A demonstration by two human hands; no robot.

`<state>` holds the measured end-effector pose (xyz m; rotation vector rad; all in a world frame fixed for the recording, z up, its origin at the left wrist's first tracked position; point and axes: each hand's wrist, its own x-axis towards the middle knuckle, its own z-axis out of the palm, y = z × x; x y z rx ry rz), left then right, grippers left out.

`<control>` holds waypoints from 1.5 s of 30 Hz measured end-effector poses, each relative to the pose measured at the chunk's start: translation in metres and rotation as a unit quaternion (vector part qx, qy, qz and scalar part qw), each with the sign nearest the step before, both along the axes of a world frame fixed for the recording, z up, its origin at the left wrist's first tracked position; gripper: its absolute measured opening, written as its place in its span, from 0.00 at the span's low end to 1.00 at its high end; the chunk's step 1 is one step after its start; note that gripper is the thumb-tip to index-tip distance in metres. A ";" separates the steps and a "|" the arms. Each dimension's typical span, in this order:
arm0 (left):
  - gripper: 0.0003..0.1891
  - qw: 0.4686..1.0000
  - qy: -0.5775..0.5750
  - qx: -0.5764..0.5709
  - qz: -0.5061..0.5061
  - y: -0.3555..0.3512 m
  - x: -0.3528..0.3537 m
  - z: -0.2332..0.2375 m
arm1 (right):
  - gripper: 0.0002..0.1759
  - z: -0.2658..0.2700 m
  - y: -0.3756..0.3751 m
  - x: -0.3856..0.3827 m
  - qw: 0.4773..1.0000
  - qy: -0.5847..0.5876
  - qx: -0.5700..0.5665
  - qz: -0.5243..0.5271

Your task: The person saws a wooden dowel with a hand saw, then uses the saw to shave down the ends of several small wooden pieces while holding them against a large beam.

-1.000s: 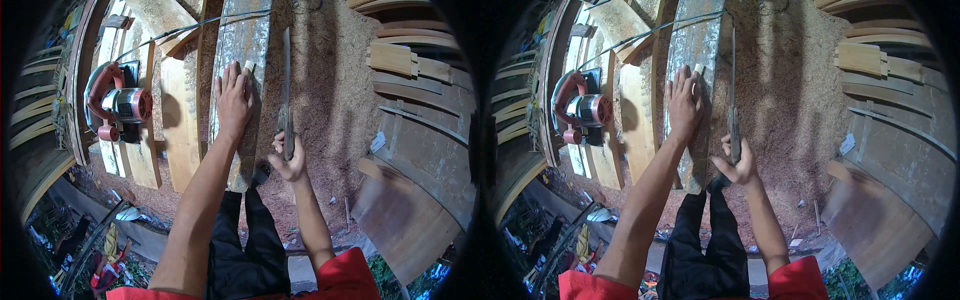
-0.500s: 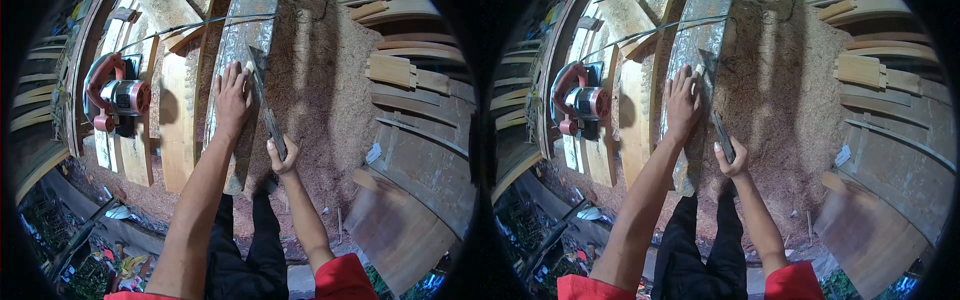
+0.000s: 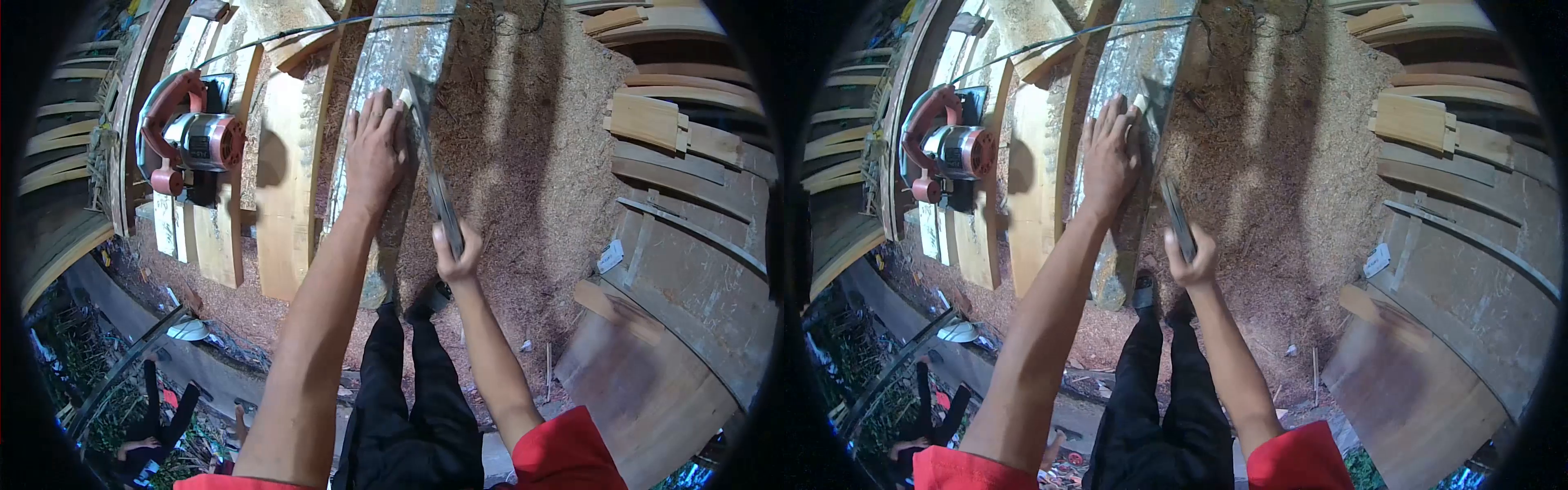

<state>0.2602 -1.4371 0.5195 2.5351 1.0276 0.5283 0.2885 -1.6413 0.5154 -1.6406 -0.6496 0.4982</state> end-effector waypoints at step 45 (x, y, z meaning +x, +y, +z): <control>0.19 0.999 0.030 -0.027 -0.011 0.006 0.002 0.009 | 0.11 0.002 0.035 0.032 0.996 0.031 -0.077 0.031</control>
